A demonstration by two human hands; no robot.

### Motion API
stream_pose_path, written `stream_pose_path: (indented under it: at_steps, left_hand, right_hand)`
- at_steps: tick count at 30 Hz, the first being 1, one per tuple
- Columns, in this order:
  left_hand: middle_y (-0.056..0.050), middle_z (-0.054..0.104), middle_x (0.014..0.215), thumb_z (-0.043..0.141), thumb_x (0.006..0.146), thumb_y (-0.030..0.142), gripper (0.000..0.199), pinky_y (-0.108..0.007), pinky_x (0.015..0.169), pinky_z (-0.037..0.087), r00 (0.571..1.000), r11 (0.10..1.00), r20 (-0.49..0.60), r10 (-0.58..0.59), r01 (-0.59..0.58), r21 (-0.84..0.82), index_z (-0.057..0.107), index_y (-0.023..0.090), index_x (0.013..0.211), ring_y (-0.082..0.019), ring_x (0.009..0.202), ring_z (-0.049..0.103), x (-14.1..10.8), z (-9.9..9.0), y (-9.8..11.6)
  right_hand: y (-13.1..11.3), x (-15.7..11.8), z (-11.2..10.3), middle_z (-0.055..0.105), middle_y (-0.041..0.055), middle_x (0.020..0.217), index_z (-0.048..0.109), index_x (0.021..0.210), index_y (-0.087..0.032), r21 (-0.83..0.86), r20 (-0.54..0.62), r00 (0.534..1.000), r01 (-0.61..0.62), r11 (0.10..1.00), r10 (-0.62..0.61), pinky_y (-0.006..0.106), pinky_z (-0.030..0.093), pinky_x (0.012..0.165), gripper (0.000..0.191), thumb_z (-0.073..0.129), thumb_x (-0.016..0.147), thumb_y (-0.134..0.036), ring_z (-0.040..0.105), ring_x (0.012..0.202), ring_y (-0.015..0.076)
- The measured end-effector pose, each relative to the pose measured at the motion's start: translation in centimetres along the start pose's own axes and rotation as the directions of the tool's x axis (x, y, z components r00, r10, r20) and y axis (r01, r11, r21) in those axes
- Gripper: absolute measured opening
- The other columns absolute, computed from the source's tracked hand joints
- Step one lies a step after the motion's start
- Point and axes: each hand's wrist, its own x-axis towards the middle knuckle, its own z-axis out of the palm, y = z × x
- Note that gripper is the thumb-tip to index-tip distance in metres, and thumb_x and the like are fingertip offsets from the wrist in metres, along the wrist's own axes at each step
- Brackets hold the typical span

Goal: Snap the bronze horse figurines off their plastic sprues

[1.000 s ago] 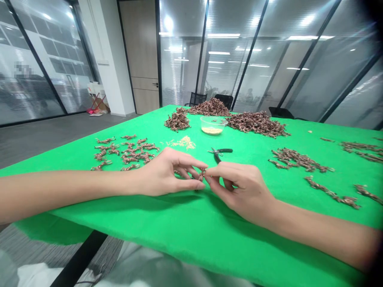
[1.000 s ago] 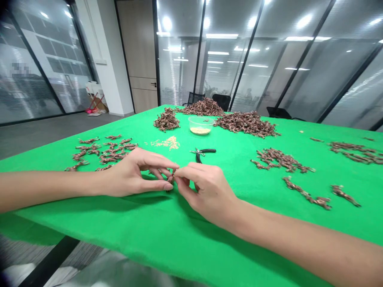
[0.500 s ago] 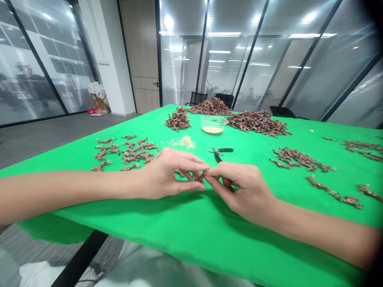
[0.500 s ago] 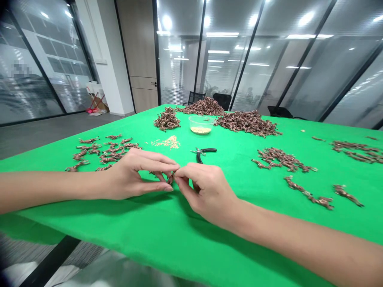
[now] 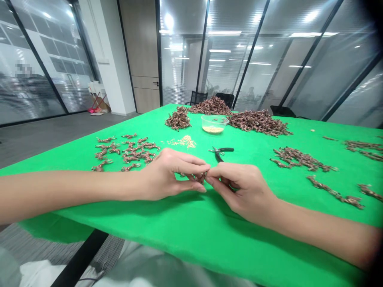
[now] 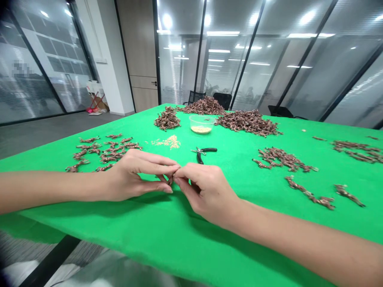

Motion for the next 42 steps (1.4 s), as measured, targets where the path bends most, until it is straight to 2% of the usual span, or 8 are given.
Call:
stream_pose_path:
  at_steps: [5, 13, 19, 36, 42]
  left_hand:
    - [-0.01, 0.076, 0.112, 0.079, 0.082, 0.016, 0.037, -0.022, 0.08, 0.063, 1.0, 1.0, -0.015, 0.01, -0.01, 0.004, 0.075, 0.018, 0.119, -0.017, 0.079, 0.076, -0.17, 0.2, -0.17]
    - [-0.011, 0.075, 0.115, 0.081, 0.08, 0.016, 0.042, -0.021, 0.085, 0.062, 0.999, 0.999, -0.029, 0.019, -0.019, 0.027, 0.074, 0.017, 0.122, -0.017, 0.084, 0.077, -0.45, 0.26, -0.12]
    - [-0.009, 0.075, 0.116, 0.079, 0.083, 0.02, 0.039, -0.022, 0.085, 0.063, 0.999, 0.999, -0.025, -0.025, 0.026, 0.042, 0.074, 0.019, 0.121, -0.018, 0.083, 0.077, -0.57, 0.41, -0.03]
    - [-0.012, 0.075, 0.115, 0.081, 0.08, 0.015, 0.039, -0.02, 0.084, 0.063, 0.996, 0.996, -0.064, 0.056, -0.051, 0.069, 0.075, 0.015, 0.118, -0.018, 0.08, 0.077, -0.73, 0.58, -0.15]
    - [-0.009, 0.075, 0.117, 0.08, 0.081, 0.016, 0.036, -0.02, 0.087, 0.063, 0.996, 0.995, -0.067, 0.053, -0.046, 0.09, 0.076, 0.017, 0.116, -0.019, 0.089, 0.077, -0.85, 0.69, -0.2]
  right_hand:
    - [-0.01, -0.02, 0.0, 0.063, -0.0019, 0.073, 0.062, 0.09, -0.018, 0.008, 0.007, 1.0, 0.009, 1.0, -0.009, 0.021, 0.035, 0.055, 0.015, 0.057, 0.094, -0.005, 0.049, 0.057, 0.0085]
    - [0.08, -0.24, -0.08, 0.058, -0.0026, 0.07, 0.062, 0.088, -0.017, -0.001, 0.032, 0.999, -0.017, 1.0, 0.017, 0.021, 0.036, 0.057, 0.013, 0.057, 0.095, -0.007, 0.048, 0.058, 0.0084]
    - [-0.06, -0.04, -0.11, 0.062, -0.0022, 0.072, 0.062, 0.088, -0.018, 0.02, 0.028, 0.999, -0.019, 1.0, 0.019, 0.02, 0.038, 0.057, 0.013, 0.058, 0.094, -0.007, 0.052, 0.06, 0.0083]
    - [-0.29, -0.11, -0.33, 0.068, -0.0017, 0.075, 0.063, 0.088, -0.02, -0.01, 0.044, 0.998, -0.044, 0.999, 0.045, 0.021, 0.041, 0.057, 0.016, 0.058, 0.094, -0.006, 0.058, 0.06, 0.0091]
    - [-0.32, -0.11, -0.24, 0.068, -0.0015, 0.074, 0.064, 0.089, -0.02, -0.013, 0.044, 0.998, -0.037, 0.999, 0.038, 0.021, 0.042, 0.057, 0.015, 0.058, 0.094, -0.008, 0.059, 0.06, 0.0099]
